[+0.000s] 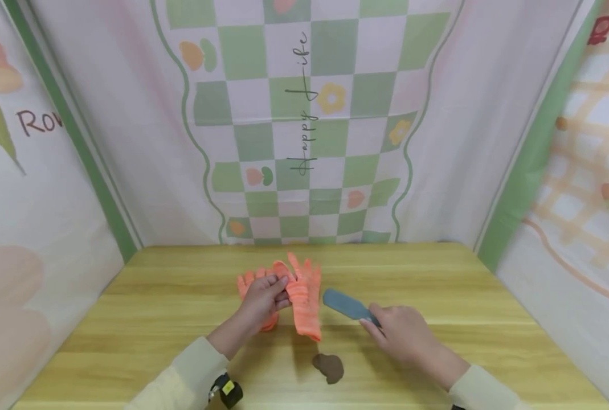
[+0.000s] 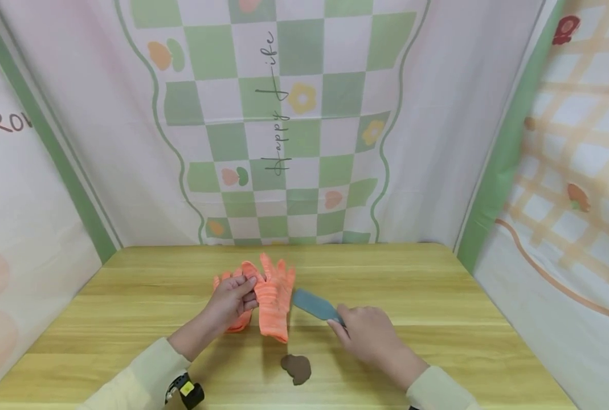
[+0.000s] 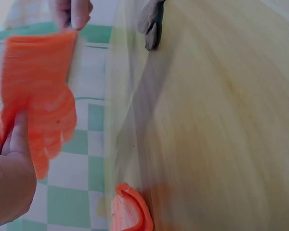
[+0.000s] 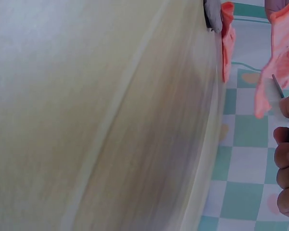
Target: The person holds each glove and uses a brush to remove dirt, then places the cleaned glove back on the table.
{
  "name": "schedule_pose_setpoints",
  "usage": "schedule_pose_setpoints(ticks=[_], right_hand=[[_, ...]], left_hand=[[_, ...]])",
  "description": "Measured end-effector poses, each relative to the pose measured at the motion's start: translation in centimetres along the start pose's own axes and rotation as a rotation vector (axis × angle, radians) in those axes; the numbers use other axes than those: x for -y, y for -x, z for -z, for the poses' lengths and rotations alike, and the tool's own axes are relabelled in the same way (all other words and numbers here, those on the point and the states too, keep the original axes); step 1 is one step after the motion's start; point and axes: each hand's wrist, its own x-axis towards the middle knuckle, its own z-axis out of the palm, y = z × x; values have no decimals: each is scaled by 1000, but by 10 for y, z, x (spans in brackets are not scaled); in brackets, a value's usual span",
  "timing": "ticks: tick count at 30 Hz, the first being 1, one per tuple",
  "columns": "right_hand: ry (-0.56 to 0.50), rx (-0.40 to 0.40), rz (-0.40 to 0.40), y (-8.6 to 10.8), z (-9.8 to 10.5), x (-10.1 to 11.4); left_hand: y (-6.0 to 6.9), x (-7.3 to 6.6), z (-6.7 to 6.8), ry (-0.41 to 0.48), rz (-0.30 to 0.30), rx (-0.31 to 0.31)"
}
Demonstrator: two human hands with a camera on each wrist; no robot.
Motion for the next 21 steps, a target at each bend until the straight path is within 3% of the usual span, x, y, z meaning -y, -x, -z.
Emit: schedule_pose_setpoints(ticks=[8, 15, 21], right_hand=[[-18, -33, -7, -2, 4, 0], [-157, -62, -47, -9, 9, 10], [-229, -117, 46, -18, 13, 25]], left_hand=[[0, 1, 1, -4, 6, 30], [-1, 2, 0, -6, 1, 47], [0, 2, -1, -9, 0, 70]])
